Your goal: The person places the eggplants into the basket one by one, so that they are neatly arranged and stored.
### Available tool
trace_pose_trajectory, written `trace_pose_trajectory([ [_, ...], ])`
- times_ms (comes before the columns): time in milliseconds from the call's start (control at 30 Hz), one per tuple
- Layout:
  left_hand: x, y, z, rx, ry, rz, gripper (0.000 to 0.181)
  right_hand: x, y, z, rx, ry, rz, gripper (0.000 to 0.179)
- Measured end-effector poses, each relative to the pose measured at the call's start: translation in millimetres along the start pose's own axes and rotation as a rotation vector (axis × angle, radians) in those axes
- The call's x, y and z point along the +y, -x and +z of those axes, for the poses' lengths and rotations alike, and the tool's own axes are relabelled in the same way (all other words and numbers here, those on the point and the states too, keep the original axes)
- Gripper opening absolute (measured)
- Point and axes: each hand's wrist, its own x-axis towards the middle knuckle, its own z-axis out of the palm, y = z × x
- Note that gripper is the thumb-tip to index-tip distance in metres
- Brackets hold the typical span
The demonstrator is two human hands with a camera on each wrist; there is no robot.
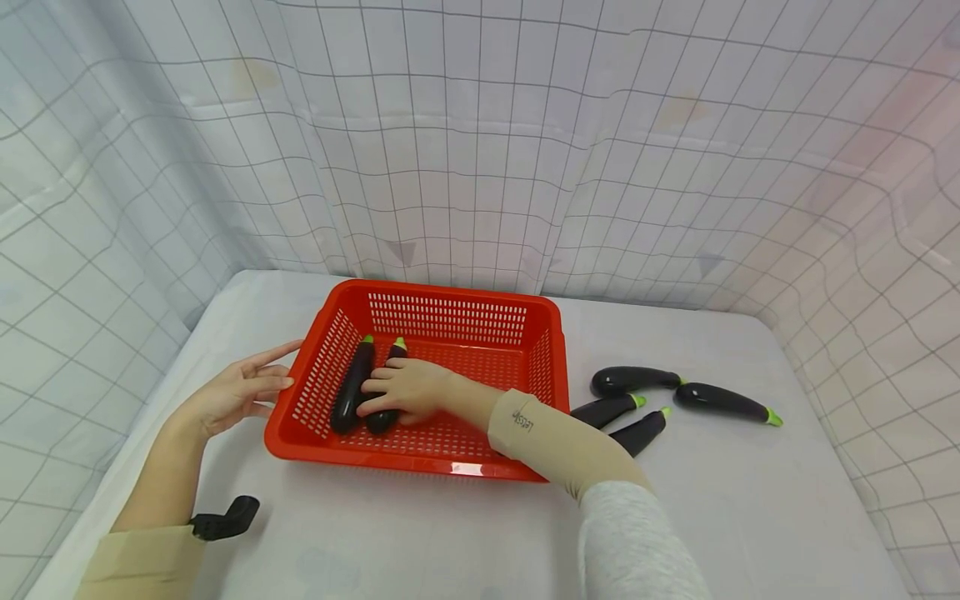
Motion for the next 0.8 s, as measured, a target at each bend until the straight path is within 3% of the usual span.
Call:
trace_pose_trajectory([
  [467,-0.5,-1.0,0.3,-0.006,0.015,0.002,0.064,4.9,6.6,-3.7,0.037,-0.021,0.009,0.049],
  [800,0.6,0.2,0.0,-0.012,0.015,0.004,0.064,15.1,33.5,-38.2,0.083,0.000,0.073,0.055],
])
